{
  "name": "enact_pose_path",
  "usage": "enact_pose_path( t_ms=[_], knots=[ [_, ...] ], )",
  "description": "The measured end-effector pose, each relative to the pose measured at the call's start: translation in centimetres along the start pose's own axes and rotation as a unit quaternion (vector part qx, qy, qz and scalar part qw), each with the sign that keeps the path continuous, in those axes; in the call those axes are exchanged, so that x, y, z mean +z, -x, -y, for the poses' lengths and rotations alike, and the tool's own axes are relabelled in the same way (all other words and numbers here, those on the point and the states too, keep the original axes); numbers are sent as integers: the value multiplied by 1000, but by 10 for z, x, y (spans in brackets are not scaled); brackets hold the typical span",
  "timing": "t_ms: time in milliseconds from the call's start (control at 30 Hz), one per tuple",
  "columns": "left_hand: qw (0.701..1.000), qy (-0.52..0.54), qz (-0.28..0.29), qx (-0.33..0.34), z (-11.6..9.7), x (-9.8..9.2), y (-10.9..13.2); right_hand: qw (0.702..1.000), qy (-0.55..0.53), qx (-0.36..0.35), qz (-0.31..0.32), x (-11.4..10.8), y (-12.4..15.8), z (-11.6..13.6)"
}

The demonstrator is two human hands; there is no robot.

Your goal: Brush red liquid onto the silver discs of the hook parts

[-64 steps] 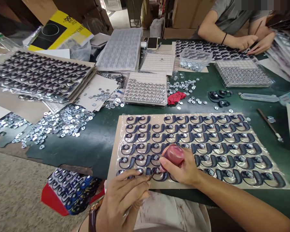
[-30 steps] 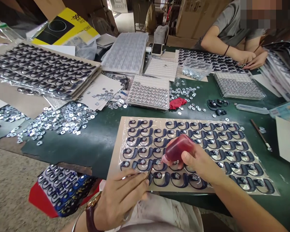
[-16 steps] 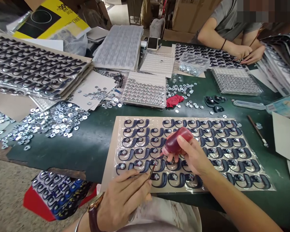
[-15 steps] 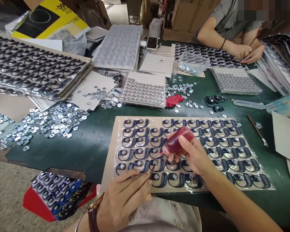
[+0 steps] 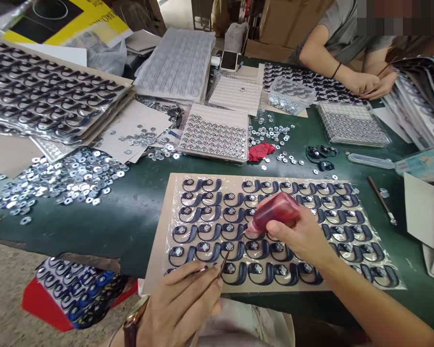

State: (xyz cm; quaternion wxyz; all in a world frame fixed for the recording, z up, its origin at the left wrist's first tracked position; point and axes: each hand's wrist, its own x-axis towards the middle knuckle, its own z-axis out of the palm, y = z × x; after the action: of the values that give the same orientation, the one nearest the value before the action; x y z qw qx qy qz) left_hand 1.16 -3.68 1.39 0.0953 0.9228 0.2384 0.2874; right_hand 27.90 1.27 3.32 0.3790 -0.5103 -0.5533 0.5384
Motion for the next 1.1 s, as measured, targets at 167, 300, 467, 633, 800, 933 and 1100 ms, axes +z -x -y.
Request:
enact_pose_path(
  t_ms=[167,300,467,633,800,933,1100],
  knots=[
    [1000,-21,-4,4,-2,0,1,994,67,-77,-27,23,-13,-6],
    [1000,-25,11,12,0,2,-2,986,101,-127,-43,33,-12,-22],
    [999,-30,22,17,-3,3,-4,980,120,-154,-24,38,-10,-32],
    [999,-34,17,10,-9,8,-1,976,144,-163,-17,39,-10,-35],
    [999,-45,18,7,-11,10,1,969,165,-184,-16,41,-12,-35],
    [999,-46,21,4,-11,8,-1,962,175,-207,-16,42,-12,-33],
    [999,-43,21,4,-10,8,-1,963,188,-188,-37,42,-12,-35]
  ],
)
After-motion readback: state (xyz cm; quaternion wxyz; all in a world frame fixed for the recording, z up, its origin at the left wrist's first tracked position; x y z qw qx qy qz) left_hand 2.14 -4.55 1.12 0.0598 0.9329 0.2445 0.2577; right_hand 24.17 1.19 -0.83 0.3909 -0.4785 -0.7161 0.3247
